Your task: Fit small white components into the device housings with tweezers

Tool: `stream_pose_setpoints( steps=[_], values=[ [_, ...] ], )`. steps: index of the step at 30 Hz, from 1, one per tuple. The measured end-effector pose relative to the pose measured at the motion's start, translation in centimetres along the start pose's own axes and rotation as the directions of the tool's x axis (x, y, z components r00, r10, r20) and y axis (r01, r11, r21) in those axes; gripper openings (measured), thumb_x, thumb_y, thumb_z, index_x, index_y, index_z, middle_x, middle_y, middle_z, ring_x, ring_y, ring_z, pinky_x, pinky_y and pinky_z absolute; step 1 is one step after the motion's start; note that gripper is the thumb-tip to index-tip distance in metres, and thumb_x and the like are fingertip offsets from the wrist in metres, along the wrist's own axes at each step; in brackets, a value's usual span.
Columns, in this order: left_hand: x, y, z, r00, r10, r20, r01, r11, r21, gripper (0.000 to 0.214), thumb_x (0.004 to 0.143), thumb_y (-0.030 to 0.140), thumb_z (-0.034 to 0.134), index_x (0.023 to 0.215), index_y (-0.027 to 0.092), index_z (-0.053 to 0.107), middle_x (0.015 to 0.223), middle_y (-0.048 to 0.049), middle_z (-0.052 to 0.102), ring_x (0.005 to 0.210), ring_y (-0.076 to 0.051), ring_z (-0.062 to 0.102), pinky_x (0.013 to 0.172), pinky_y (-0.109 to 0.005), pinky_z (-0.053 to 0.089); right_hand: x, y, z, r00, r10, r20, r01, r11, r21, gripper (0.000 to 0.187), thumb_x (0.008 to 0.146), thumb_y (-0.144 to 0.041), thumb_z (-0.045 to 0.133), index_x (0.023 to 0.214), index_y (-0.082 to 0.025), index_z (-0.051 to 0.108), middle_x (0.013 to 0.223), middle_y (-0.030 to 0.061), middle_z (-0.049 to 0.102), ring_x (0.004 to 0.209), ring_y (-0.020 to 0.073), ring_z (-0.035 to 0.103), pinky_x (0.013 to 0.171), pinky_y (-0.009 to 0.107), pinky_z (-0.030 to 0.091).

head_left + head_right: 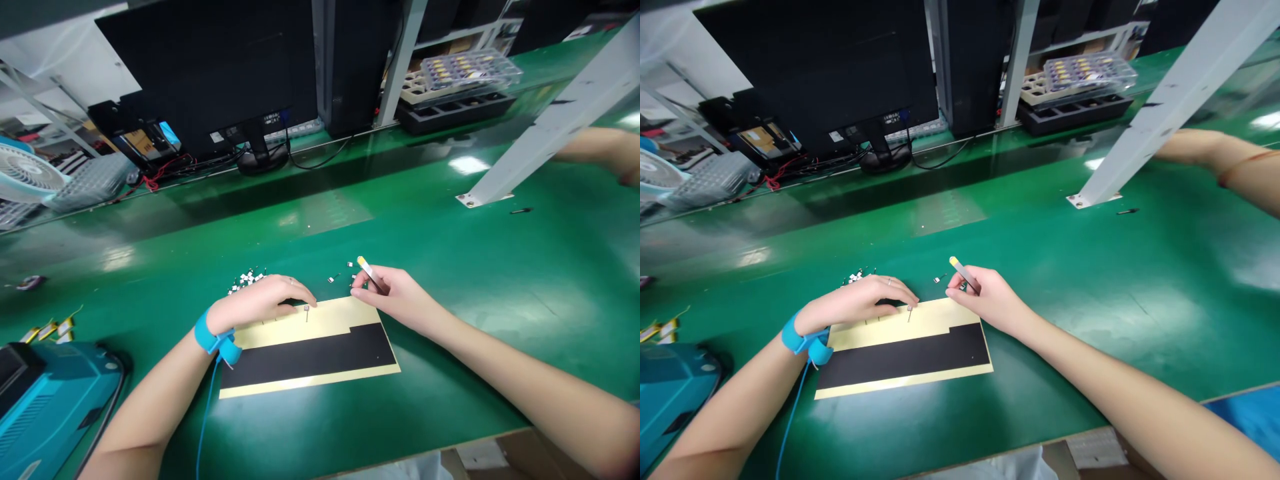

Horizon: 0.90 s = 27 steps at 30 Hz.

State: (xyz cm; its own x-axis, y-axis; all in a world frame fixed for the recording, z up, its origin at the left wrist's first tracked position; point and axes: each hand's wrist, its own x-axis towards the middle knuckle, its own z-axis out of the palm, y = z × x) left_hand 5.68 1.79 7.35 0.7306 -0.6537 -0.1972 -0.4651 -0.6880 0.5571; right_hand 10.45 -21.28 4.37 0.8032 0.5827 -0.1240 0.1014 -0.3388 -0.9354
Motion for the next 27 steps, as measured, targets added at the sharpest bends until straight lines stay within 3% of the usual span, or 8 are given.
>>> stream_pose_setpoints(
  steps=[9, 12, 16, 20, 24, 27],
  values=[
    [0.8, 0.0, 1.1, 0.998, 0.037, -0.056, -0.037, 0.999, -0.002, 0.019, 0.084, 0.017, 0.044, 0.09, 0.019, 0.061, 0.087, -0.0019, 0.064, 0.079, -0.012, 0.057, 0.07, -0.019, 0.042, 0.1, 0.2, 0.0, 1.0, 0.003, 0.009, -0.003, 1.0, -0.015, 0.018, 0.069, -0.034, 0.055, 0.069, -0.016, 0.053, 0.047, -0.0069, 0.028, 0.044, 0.0068, 0.025, 0.044, 0.021, 0.019],
    [1.0, -0.3, 1.4, 0.99, -0.006, -0.143, 0.007, 1.0, 0.005, 0.022, 0.083, 0.014, 0.043, 0.098, 0.019, 0.058, 0.085, -0.0013, 0.065, 0.076, -0.011, 0.058, 0.067, -0.019, 0.042, 0.1, 0.2, 0.1, 1.0, 0.006, 0.016, -0.006, 1.0, -0.016, 0.019, 0.069, -0.034, 0.056, 0.069, -0.015, 0.054, 0.047, -0.0068, 0.028, 0.044, 0.0069, 0.025, 0.043, 0.021, 0.019],
    [1.4, -1.0, 2.4, 0.945, -0.09, -0.314, 0.098, 0.995, 0.008, 0.03, 0.078, 0.009, 0.046, 0.105, 0.018, 0.055, 0.087, -0.0017, 0.065, 0.076, -0.01, 0.06, 0.07, -0.019, 0.045, 0.1, 0.2, 0.1, 1.0, 0.009, 0.022, -0.008, 1.0, -0.023, 0.021, 0.069, -0.036, 0.055, 0.069, -0.015, 0.054, 0.048, -0.0066, 0.028, 0.044, 0.0072, 0.024, 0.043, 0.022, 0.019],
    [1.7, -1.8, 3.2, 0.904, -0.003, -0.427, 0.096, 0.976, 0.197, 0.018, 0.081, 0.013, 0.044, 0.09, 0.015, 0.059, 0.087, -0.0038, 0.066, 0.077, -0.013, 0.061, 0.071, -0.023, 0.047, 0.1, 0.2, 0.1, 1.0, 0.009, 0.022, -0.009, 1.0, -0.03, 0.021, 0.069, -0.036, 0.055, 0.069, -0.015, 0.054, 0.048, -0.0066, 0.028, 0.045, 0.0073, 0.024, 0.044, 0.022, 0.019],
    [1.7, -2.2, 3.6, 0.914, 0.104, -0.393, 0.035, 0.943, 0.33, 0.019, 0.082, 0.009, 0.042, 0.081, 0.014, 0.06, 0.086, -0.0049, 0.065, 0.079, -0.015, 0.06, 0.072, -0.025, 0.048, 0.1, 0.2, 0.1, 1.0, 0.012, 0.025, -0.011, 0.999, -0.033, 0.02, 0.07, -0.035, 0.054, 0.069, -0.015, 0.054, 0.049, -0.0065, 0.028, 0.046, 0.0071, 0.024, 0.044, 0.022, 0.019],
    [1.8, -2.3, 3.6, 0.912, 0.108, -0.395, 0.038, 0.938, 0.344, 0.021, 0.082, 0.008, 0.041, 0.081, 0.013, 0.061, 0.088, -0.0061, 0.065, 0.083, -0.016, 0.059, 0.075, -0.027, 0.048, 0.1, 0.2, 0.1, 1.0, 0.011, 0.027, -0.01, 0.999, -0.035, 0.02, 0.07, -0.035, 0.054, 0.069, -0.015, 0.054, 0.048, -0.0068, 0.027, 0.045, 0.0069, 0.023, 0.044, 0.022, 0.018]
  ],
)
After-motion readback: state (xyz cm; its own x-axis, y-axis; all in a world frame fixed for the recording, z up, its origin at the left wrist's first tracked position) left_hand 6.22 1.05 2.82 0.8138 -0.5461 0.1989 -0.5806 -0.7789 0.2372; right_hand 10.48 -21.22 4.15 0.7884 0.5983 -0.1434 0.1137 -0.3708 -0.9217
